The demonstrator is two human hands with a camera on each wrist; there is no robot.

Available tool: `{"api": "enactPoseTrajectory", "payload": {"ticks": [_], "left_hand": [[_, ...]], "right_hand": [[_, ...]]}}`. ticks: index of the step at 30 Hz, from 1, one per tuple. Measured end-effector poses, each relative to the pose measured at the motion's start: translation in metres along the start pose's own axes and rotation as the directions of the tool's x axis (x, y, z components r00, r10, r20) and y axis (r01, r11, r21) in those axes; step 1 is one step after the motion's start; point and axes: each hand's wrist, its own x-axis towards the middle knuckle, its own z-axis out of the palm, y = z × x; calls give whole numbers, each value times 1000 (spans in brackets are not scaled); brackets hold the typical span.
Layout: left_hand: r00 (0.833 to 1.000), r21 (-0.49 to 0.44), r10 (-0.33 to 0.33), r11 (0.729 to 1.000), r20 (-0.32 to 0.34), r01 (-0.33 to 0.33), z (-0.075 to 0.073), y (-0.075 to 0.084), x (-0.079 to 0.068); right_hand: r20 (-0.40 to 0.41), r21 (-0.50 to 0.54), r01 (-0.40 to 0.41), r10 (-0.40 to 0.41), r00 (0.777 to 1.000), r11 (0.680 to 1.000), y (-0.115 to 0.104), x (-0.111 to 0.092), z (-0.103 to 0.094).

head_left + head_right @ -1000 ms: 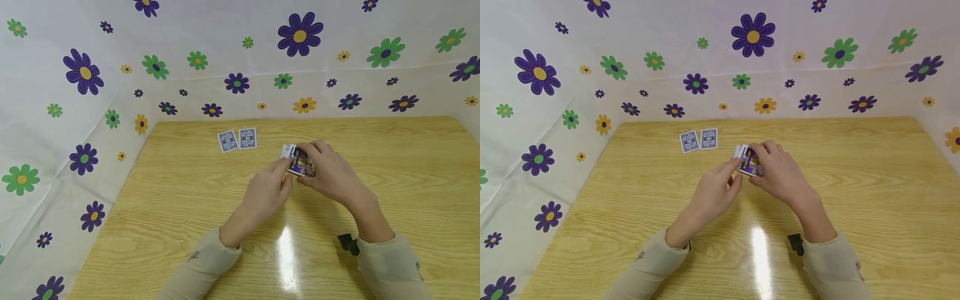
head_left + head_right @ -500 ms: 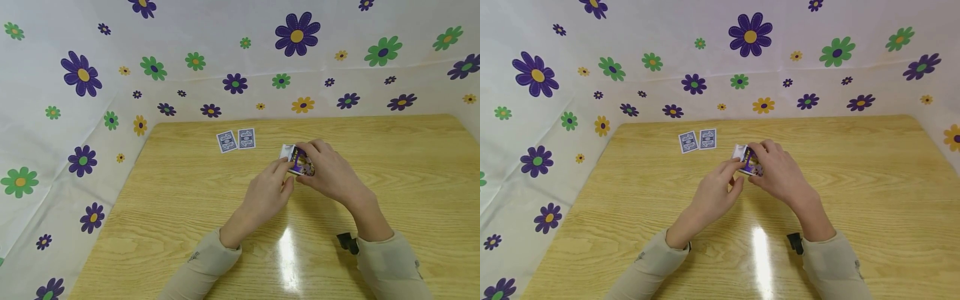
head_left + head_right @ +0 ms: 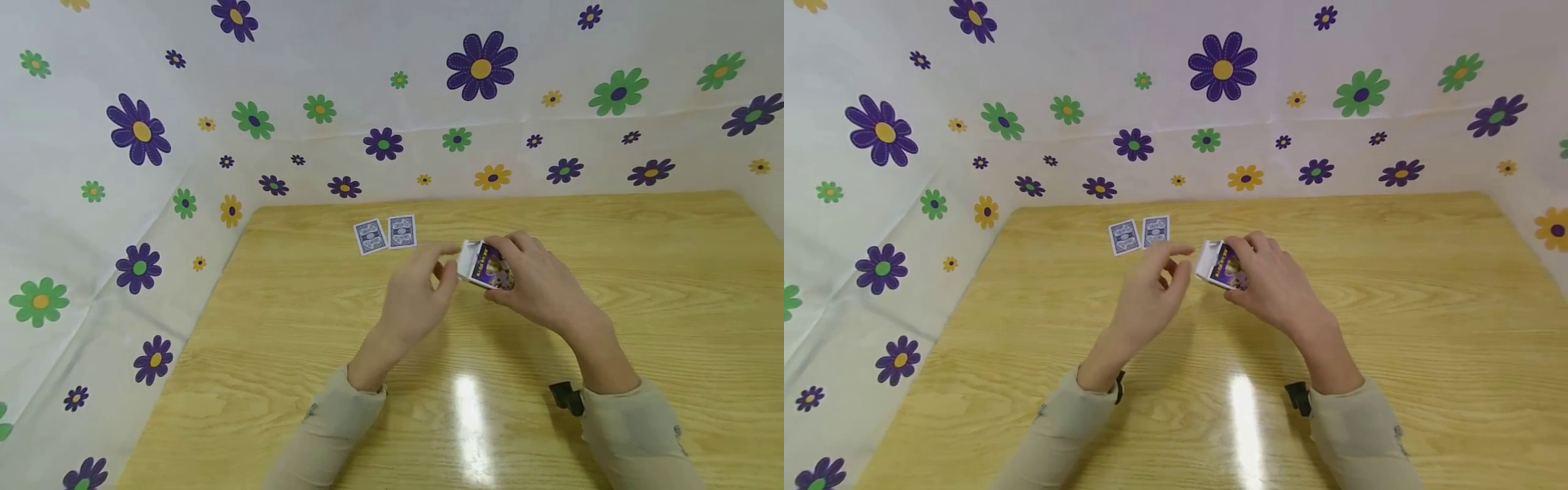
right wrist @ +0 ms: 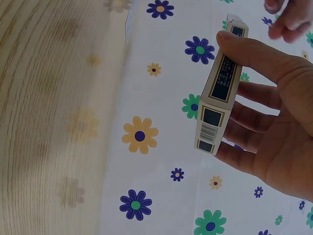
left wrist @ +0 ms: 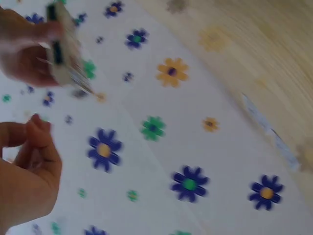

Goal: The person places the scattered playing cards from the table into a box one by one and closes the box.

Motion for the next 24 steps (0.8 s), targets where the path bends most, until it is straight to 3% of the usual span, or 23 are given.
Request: {"api": "enactPoseTrajectory", "payload": {"ticks": [3,5,7,8,10,13,15,18,21,24], "left_hand": [[994,-50,-89,995,-69,86,-8,-36,18],[973,-34,-224,974,-54,222,-12,-67,29],[926,46,-378,925,11,377,-16,-99,38],[890,102,-453,889,53,447,-18,-115,40],[813,243,-564,817,145,524,-23,-144,42],[707,432,-654,739,271,518,-32,-173,39],[657,516,-675,715,334,472,-39,-182,36],[608,548,-683,713,403,438,-47,-189,32],[574,513,-685,724,450,462,-50,-190,32],[545,489,-697,716,466,498,-50,-189,35]], "right_hand": [[19,8,-21,21,1000,1000,1,1,0],[26,12,-28,28,999,1000,1,1,-1],[31,13,-31,31,999,999,1,2,-1],[32,12,-33,32,999,999,1,2,-2],[34,10,-33,33,999,999,2,2,-2],[33,4,-36,35,999,999,3,1,-2],[28,8,-39,39,999,999,3,1,-2],[20,10,-43,43,999,999,5,1,-2],[11,5,-46,46,999,999,8,0,-3],[6,-1,-48,48,999,999,11,-1,-5]]}}
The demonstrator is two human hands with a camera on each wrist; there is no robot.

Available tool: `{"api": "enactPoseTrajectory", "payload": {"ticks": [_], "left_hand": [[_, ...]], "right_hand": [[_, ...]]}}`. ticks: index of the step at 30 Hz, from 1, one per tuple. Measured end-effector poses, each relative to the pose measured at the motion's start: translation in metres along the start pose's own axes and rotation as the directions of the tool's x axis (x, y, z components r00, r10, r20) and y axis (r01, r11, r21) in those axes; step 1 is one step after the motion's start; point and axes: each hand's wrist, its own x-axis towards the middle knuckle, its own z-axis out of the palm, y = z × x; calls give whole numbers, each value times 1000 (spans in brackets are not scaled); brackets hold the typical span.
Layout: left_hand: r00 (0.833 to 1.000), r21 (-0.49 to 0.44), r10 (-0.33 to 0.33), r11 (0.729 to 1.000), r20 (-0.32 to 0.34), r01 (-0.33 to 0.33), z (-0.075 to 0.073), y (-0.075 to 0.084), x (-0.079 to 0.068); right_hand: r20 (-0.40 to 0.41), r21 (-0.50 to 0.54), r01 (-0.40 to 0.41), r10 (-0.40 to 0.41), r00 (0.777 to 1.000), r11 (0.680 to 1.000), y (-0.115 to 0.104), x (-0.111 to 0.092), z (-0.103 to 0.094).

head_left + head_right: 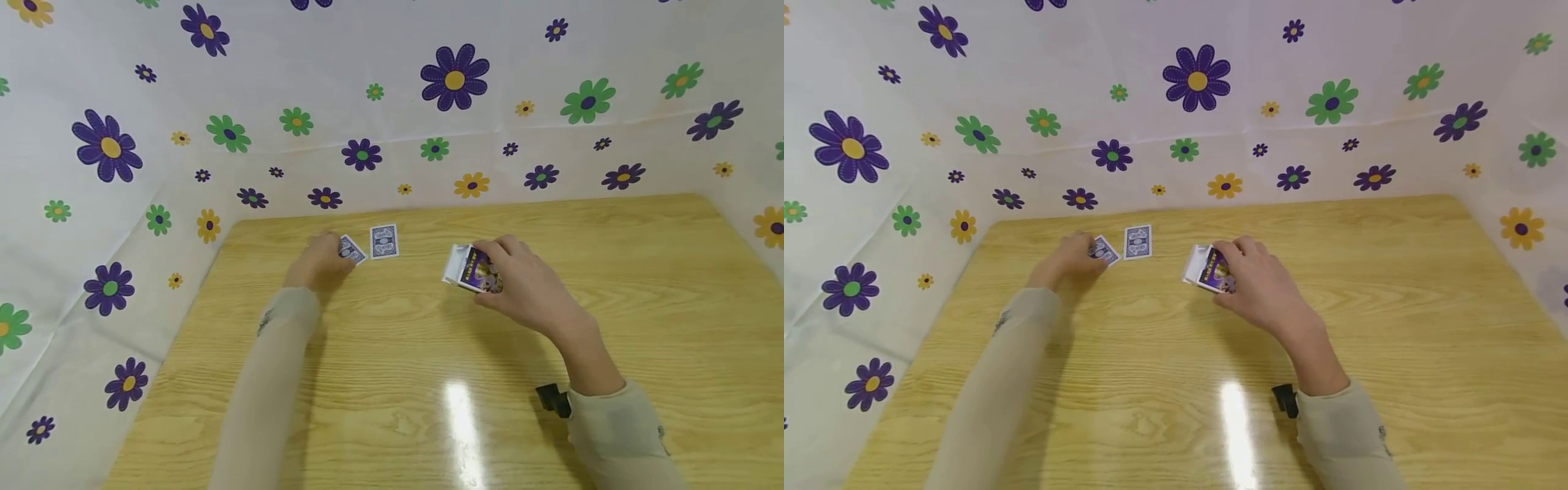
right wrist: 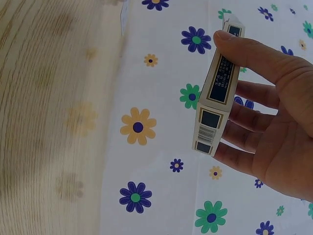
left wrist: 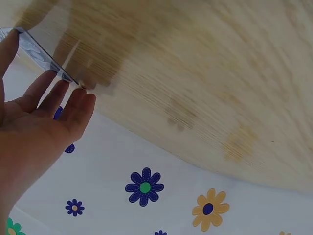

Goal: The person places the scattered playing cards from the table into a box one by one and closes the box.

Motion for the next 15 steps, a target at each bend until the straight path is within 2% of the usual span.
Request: {"api": "enactPoseTrajectory", "payload": {"ticks": [4,8,11,15], "left_hand": [[998,17,-57,998,13,57,-6,-1,-11],[990,29,-131,991,57,129,-10,1,-22],[980,32,-176,984,90,174,-9,1,-24],[974,48,-206,978,90,203,-7,4,-27]], "right_hand": [[1,-2,9,-9,1000,1000,-3,1,-1],[7,2,9,-9,1000,1000,-5,0,-1],[3,8,7,-7,1000,1000,-6,0,0],[-2,10,5,-5,1000,1000,-6,0,0]]}}
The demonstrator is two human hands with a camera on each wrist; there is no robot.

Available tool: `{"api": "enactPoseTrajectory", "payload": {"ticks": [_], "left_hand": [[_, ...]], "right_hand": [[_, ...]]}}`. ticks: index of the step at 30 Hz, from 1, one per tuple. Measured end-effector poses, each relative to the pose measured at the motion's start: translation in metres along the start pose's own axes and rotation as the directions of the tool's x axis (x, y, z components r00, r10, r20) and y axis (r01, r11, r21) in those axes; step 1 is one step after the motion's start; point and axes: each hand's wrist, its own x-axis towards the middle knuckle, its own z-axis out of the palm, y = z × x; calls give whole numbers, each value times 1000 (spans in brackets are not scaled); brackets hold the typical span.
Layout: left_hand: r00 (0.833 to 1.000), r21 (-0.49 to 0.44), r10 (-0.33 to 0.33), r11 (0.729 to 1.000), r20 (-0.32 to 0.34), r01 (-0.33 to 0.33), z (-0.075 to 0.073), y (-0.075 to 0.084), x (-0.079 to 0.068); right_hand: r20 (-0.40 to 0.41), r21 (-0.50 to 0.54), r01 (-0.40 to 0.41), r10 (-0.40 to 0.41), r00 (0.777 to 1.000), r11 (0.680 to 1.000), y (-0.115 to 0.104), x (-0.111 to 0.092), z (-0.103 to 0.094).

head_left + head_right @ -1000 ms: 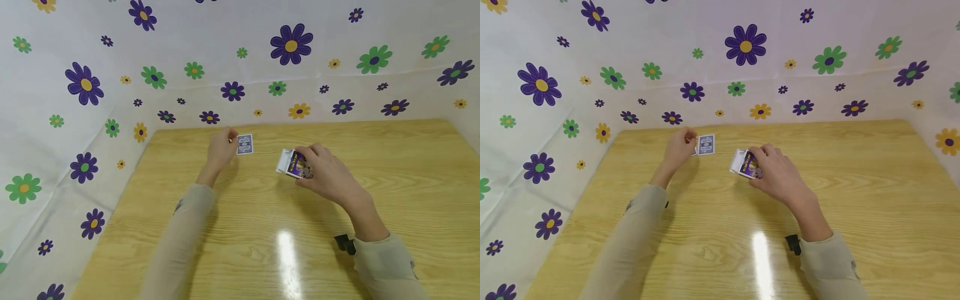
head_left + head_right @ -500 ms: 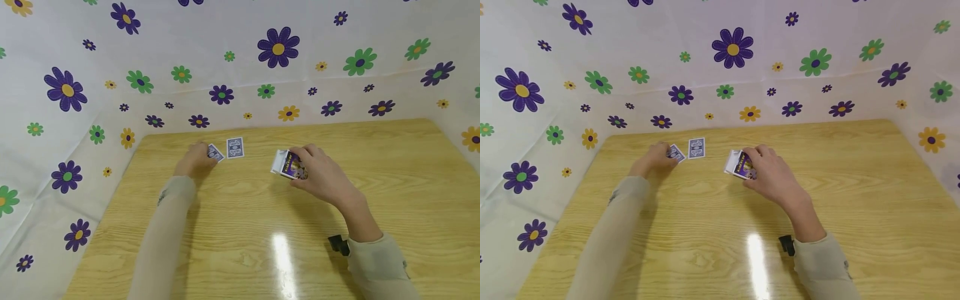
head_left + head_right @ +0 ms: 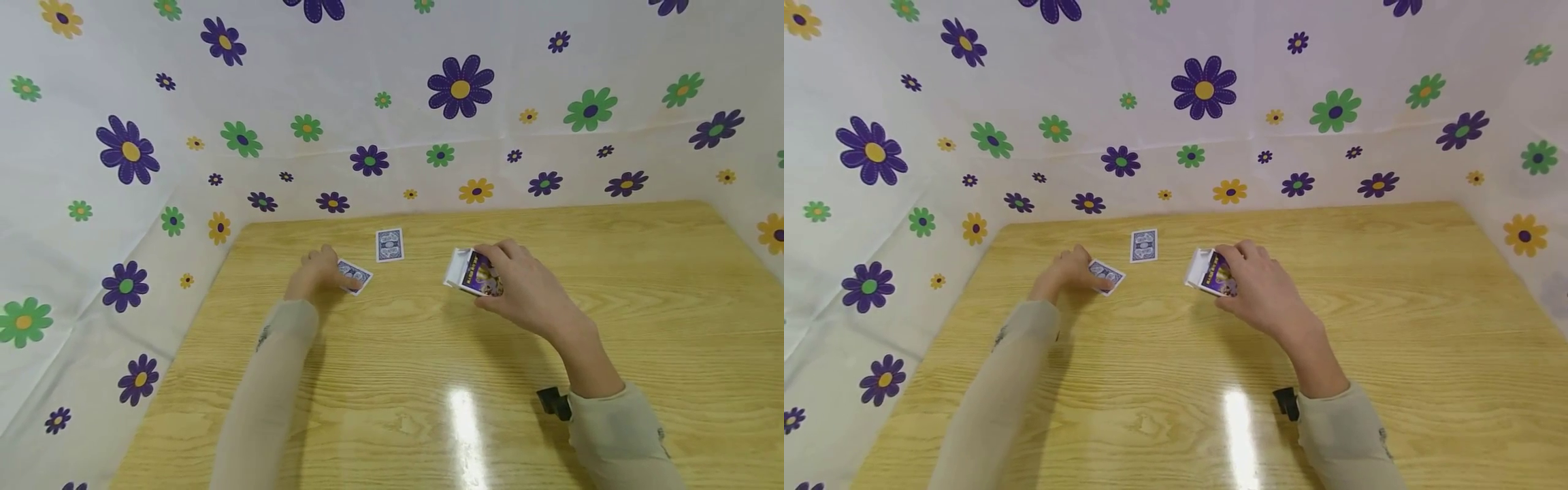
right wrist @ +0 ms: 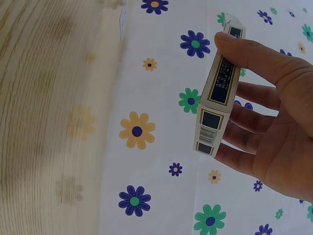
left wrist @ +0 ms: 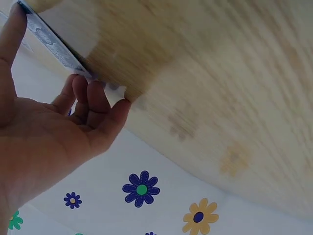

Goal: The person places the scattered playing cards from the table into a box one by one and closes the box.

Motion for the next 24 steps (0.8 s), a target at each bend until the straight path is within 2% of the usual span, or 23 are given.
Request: {"api": "enactPoseTrajectory", "payload": {"ticks": [7,10,14,18,24], "left_hand": [[999,119,-22,993,-45,27,8,10,-14],[996,68,-71,995,-45,74,10,13,-21],[990,-33,-137,990,17,138,10,14,-27],[993,-24,-102,994,60,103,10,12,-28],[1000,13,-16,1000,24,16,18,10,-35]], "right_hand": [[5,-12,1,-1,1000,1000,1,1,2],[10,-9,6,-6,1000,1000,1,1,4],[19,-2,-1,1,1000,1000,0,2,6],[22,-8,-5,5,1000,1000,0,2,6],[27,-21,-1,1,1000,1000,-2,2,7]]}}
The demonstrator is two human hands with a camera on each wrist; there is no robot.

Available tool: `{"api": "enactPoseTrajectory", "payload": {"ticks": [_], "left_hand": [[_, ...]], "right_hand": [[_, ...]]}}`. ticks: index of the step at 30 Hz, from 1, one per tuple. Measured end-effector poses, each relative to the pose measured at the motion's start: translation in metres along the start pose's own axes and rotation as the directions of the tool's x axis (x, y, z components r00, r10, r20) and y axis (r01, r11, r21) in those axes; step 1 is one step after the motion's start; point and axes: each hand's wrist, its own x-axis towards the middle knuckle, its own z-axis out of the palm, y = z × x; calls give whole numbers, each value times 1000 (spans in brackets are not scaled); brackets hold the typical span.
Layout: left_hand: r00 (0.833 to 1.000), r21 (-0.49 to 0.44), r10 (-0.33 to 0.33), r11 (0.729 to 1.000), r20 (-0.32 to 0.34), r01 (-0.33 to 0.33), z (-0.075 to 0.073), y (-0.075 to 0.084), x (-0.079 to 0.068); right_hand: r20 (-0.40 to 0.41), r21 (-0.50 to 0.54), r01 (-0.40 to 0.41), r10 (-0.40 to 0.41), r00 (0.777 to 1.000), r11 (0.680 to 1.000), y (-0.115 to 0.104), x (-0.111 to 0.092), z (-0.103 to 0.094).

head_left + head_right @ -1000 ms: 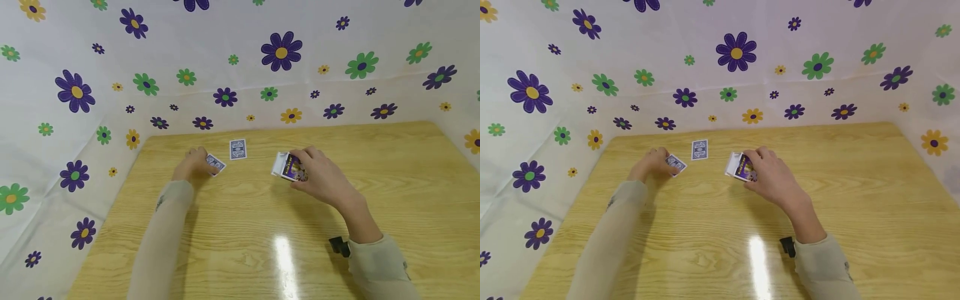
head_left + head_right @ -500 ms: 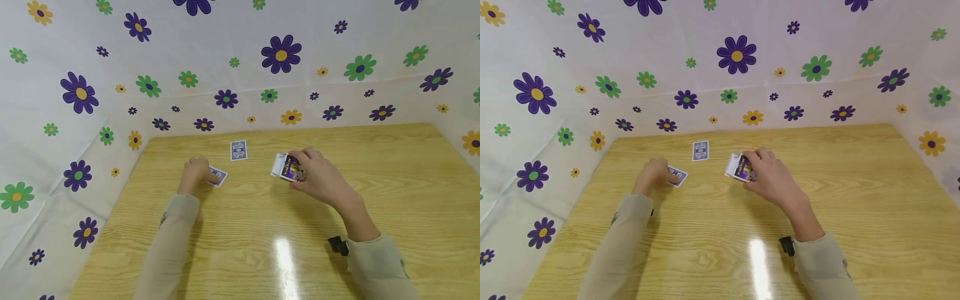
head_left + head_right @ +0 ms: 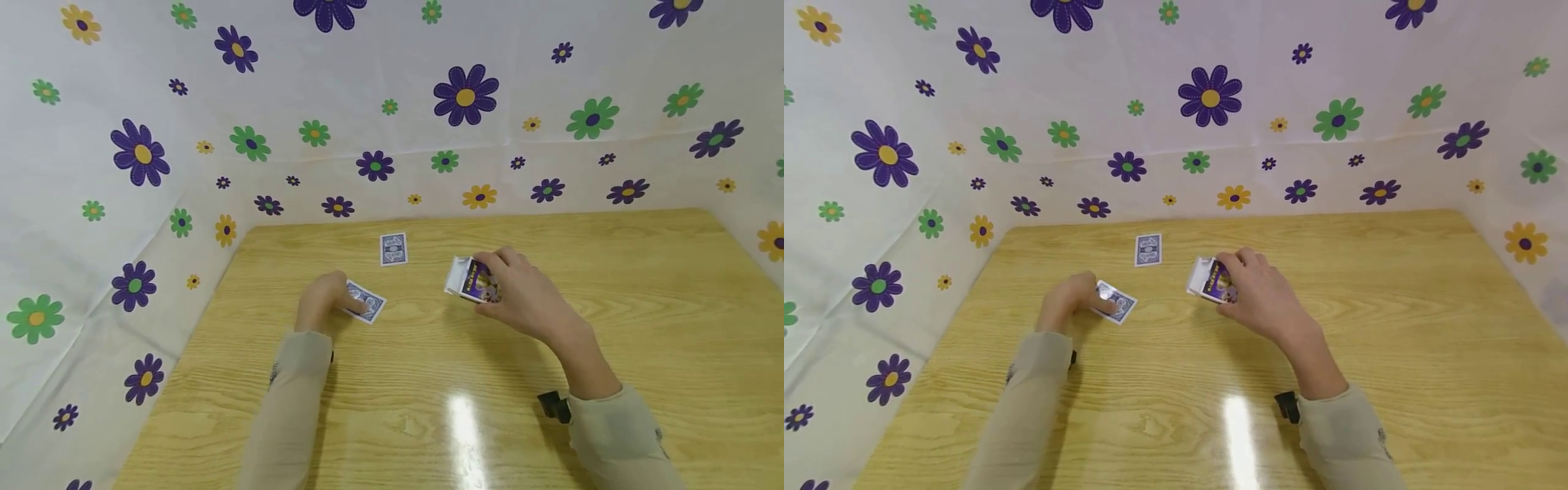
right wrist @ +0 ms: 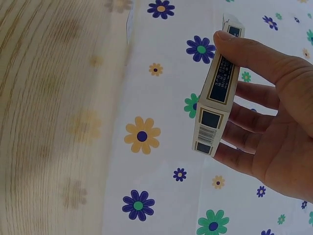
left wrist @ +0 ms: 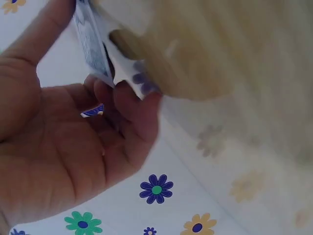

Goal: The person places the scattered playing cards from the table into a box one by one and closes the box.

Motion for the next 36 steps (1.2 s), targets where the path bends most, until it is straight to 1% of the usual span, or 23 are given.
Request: {"api": "enactPoseTrajectory", "payload": {"ticks": [3,5,8,12,15,16,18,20,23,25,29,32,34,35,36], "left_hand": [[998,-23,33,999,-48,-35,7,3,-4],[995,-55,66,996,-75,-70,11,4,-8],[991,-136,104,984,-88,-115,12,3,-14],[987,-258,136,954,-87,-154,11,0,-23],[978,-320,171,926,-122,-201,9,3,-30],[973,-347,185,911,-138,-223,8,6,-32],[958,-402,226,871,-179,-280,8,12,-36],[940,-459,261,822,-222,-337,9,20,-41],[905,-536,311,731,-290,-422,11,35,-50],[886,-577,325,674,-330,-461,13,45,-57],[856,-666,340,538,-389,-516,16,59,-70],[839,-716,346,442,-420,-540,18,65,-78],[830,-739,345,388,-438,-551,18,69,-83],[827,-746,342,368,-446,-555,19,71,-85],[825,-749,339,358,-452,-557,20,73,-87]], "right_hand": [[-2,-3,-3,3,1000,1000,2,-1,0],[-6,-1,-3,3,1000,1000,3,-1,0],[-8,0,6,-6,1000,1000,2,1,1],[-3,5,17,-17,1000,1000,-1,2,2],[-1,11,18,-18,1000,1000,-2,2,1],[-1,12,17,-17,1000,1000,-2,1,1],[-3,8,16,-16,1000,1000,-3,0,-1],[-7,1,17,-17,1000,1000,-3,-1,-2],[-12,-12,15,-15,1000,1000,-2,-3,-3],[-11,-17,11,-11,1000,1000,-1,-4,-2],[-6,-21,10,-10,1000,1000,-1,-5,2],[-12,-20,19,-20,1000,1000,-1,-5,3],[-19,-19,27,-28,999,999,-1,-4,3],[-21,-20,30,-30,999,999,-2,-3,2],[-24,-20,31,-32,999,999,-2,-2,2]]}}
